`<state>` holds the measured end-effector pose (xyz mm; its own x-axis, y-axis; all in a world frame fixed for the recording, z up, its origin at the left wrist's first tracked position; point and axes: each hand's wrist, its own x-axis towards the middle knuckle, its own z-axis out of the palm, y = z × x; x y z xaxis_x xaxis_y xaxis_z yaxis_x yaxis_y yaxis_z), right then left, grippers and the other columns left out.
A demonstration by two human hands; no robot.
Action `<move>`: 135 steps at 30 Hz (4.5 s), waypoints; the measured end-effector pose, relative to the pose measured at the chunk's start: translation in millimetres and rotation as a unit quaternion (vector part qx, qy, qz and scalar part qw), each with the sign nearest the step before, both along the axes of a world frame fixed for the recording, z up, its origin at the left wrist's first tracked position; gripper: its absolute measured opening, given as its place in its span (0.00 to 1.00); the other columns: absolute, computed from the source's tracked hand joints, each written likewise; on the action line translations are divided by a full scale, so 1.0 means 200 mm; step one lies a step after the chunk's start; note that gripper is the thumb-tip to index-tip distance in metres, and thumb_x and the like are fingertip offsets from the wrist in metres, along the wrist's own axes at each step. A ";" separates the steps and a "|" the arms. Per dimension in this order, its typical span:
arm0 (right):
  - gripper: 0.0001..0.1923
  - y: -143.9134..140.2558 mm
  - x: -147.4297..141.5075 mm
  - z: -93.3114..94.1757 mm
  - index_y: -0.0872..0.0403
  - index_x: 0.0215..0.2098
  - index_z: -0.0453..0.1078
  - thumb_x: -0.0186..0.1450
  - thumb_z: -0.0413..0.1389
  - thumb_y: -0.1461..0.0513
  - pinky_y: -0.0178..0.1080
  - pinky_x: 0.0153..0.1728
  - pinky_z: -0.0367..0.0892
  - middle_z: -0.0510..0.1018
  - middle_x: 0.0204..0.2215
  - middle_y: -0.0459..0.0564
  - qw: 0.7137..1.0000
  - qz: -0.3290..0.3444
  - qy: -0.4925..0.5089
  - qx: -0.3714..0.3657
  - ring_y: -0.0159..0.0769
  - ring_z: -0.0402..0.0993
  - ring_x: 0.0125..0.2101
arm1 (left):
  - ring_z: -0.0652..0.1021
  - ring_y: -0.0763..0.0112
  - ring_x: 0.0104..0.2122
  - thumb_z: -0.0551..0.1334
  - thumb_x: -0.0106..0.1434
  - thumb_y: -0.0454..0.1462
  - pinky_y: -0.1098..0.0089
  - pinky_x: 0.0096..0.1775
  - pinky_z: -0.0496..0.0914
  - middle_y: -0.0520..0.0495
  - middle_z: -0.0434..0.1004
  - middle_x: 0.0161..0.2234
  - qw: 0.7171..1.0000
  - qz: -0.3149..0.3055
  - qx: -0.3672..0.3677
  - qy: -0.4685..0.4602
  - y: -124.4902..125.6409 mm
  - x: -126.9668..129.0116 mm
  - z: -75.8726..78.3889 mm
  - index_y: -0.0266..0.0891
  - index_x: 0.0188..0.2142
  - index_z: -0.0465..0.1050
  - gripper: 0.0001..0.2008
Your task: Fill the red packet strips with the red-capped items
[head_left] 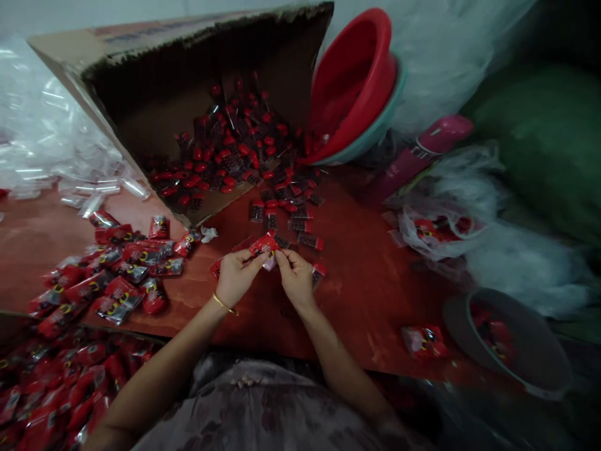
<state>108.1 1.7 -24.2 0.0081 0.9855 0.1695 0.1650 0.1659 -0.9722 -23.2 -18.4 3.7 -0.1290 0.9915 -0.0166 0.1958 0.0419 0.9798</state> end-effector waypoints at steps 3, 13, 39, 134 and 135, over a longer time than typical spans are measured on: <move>0.13 -0.03 0.00 -0.01 0.55 0.33 0.73 0.60 0.53 0.55 0.34 0.30 0.65 0.78 0.27 0.46 0.999 0.021 0.037 -0.019 0.32 0.70 0.27 | 0.75 0.69 0.29 0.64 0.52 0.44 0.70 0.34 0.69 0.46 0.80 0.30 0.990 0.050 -0.005 -0.131 0.00 0.05 -0.04 0.34 0.35 0.78 0.16; 0.19 -0.09 0.00 -0.03 0.54 0.20 0.63 0.65 0.46 0.56 0.31 0.23 0.56 0.65 0.15 0.42 0.994 -0.024 -0.092 0.062 0.28 0.61 0.19 | 0.67 0.77 0.20 0.65 0.51 0.42 0.76 0.24 0.61 0.54 0.70 0.17 0.996 0.079 0.010 -0.050 -0.04 0.11 -0.06 0.35 0.22 0.77 0.11; 0.15 -0.11 0.42 -0.04 0.51 0.35 0.67 0.58 0.54 0.50 0.35 0.27 0.57 0.77 0.30 0.48 0.861 -0.080 -0.478 -0.154 0.38 0.73 0.32 | 0.75 0.74 0.25 0.75 0.34 0.41 0.72 0.33 0.69 0.52 0.77 0.25 0.873 0.106 -0.220 -0.422 -0.02 0.10 -0.02 0.36 0.24 0.68 0.20; 0.12 -0.26 0.32 0.11 0.53 0.40 0.66 0.58 0.57 0.59 0.32 0.34 0.65 0.72 0.32 0.45 0.967 0.178 -0.174 -0.055 0.31 0.68 0.31 | 0.73 0.77 0.25 0.72 0.41 0.42 0.74 0.32 0.67 0.51 0.77 0.24 0.935 0.097 -0.105 -0.325 -0.09 0.09 -0.04 0.33 0.24 0.75 0.15; 0.12 -0.26 0.32 0.10 0.53 0.40 0.66 0.58 0.57 0.59 0.32 0.34 0.65 0.72 0.32 0.45 0.968 0.173 -0.173 -0.057 0.31 0.68 0.30 | 0.73 0.77 0.25 0.72 0.41 0.43 0.74 0.32 0.67 0.51 0.77 0.24 0.934 0.095 -0.106 -0.328 -0.09 0.09 -0.04 0.34 0.25 0.75 0.16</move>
